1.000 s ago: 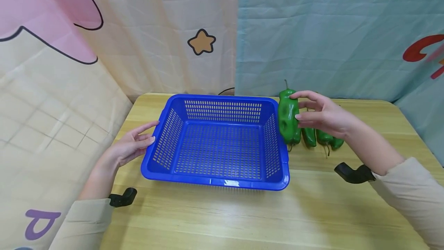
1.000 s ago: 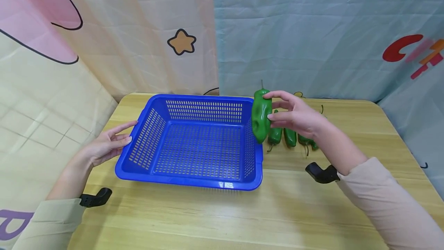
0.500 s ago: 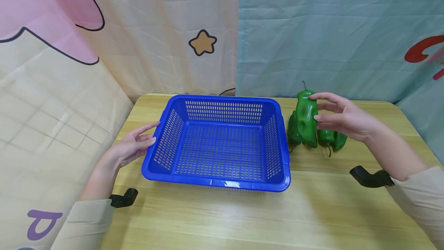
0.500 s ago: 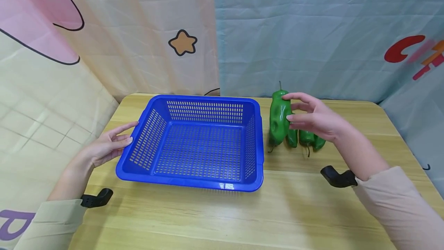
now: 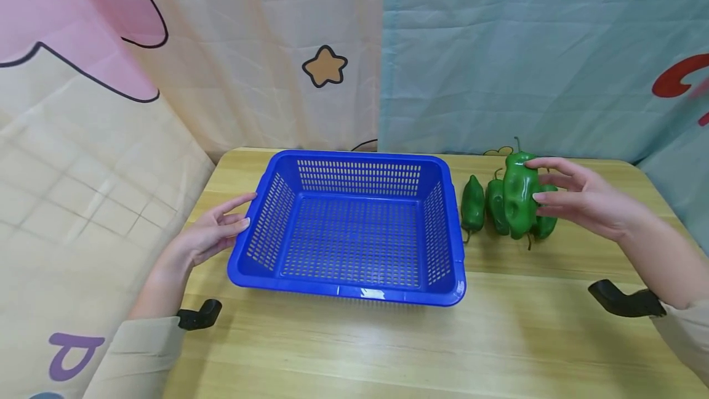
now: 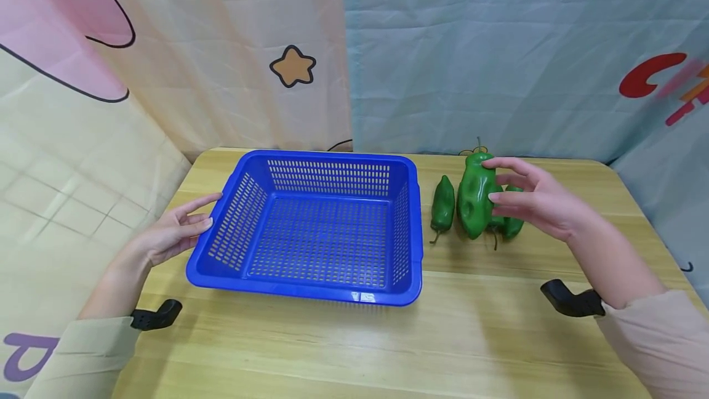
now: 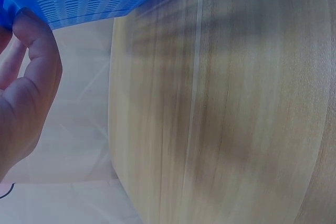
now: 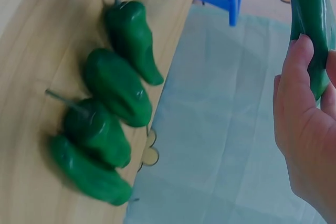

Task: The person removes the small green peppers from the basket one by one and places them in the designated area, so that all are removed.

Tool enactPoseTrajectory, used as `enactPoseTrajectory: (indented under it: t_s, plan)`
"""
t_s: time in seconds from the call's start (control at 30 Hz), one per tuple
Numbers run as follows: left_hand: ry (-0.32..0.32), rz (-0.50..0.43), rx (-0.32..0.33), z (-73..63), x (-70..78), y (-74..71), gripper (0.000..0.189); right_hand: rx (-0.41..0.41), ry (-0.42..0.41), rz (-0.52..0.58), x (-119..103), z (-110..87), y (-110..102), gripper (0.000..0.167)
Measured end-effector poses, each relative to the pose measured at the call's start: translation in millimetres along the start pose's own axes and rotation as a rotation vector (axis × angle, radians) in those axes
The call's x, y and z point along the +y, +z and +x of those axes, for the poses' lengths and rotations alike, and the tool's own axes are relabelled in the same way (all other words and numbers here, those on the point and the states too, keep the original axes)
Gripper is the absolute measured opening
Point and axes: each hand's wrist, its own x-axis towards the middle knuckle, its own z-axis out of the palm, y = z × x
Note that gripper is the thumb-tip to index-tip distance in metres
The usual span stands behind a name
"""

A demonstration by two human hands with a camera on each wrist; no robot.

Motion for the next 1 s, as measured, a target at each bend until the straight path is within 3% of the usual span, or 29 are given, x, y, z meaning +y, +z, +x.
enactPoseTrajectory:
  t_s: [0.2, 0.37, 1.0]
  plan:
    - [-0.004, 0.003, 0.007, -0.5, 2.8, 1.0, 0.057, -0.056, -0.062, 0.113, 5.4, -8.5, -14.5, 0.052]
    - [0.004, 0.011, 0.001, -1.5, 2.3, 2.0, 0.059, -0.093, -0.093, 0.127, 8.4, -15.2, -26.6, 0.053]
    - [0.029, -0.006, -0.036, -1.0, -2.4, -1.8, 0.054, 0.010, -0.079, 0.166, 36.0, -40.6, -66.1, 0.053]
